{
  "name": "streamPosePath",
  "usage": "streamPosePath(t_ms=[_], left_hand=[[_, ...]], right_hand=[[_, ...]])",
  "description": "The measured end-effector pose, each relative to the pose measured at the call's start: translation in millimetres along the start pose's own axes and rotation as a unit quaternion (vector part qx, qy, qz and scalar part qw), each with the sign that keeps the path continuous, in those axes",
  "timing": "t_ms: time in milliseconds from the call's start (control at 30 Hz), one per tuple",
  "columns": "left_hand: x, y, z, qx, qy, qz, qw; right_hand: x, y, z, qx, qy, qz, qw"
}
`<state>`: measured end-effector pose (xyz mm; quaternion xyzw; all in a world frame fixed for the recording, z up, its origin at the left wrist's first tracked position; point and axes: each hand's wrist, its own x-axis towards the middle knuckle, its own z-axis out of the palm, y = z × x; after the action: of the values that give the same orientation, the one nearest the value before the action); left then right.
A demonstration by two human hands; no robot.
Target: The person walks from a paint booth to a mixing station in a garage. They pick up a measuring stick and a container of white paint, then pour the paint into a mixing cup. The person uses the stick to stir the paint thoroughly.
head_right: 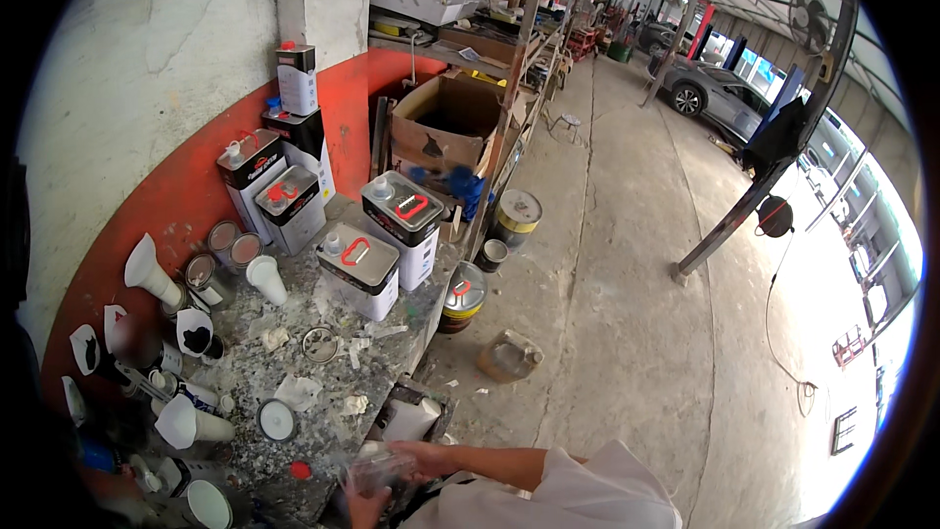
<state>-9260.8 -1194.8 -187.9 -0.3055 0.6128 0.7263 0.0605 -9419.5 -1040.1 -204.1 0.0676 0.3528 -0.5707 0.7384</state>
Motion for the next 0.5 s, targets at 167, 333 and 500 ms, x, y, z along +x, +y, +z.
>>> streamPosePath(t_ms=[167,333,500], left_hand=[[-1,51,-6,-0.259,0.062,0.194,0.944],[2,34,-50,-0.269,0.07,0.228,0.933],[-4,56,-72,-0.204,0.096,0.265,0.937]], right_hand=[[34,18,51,-0.001,-0.087,0.011,0.996],[54,-8,70,-0.155,0.022,0.067,0.985],[72,-37,69,-0.254,0.052,0.005,0.966]])
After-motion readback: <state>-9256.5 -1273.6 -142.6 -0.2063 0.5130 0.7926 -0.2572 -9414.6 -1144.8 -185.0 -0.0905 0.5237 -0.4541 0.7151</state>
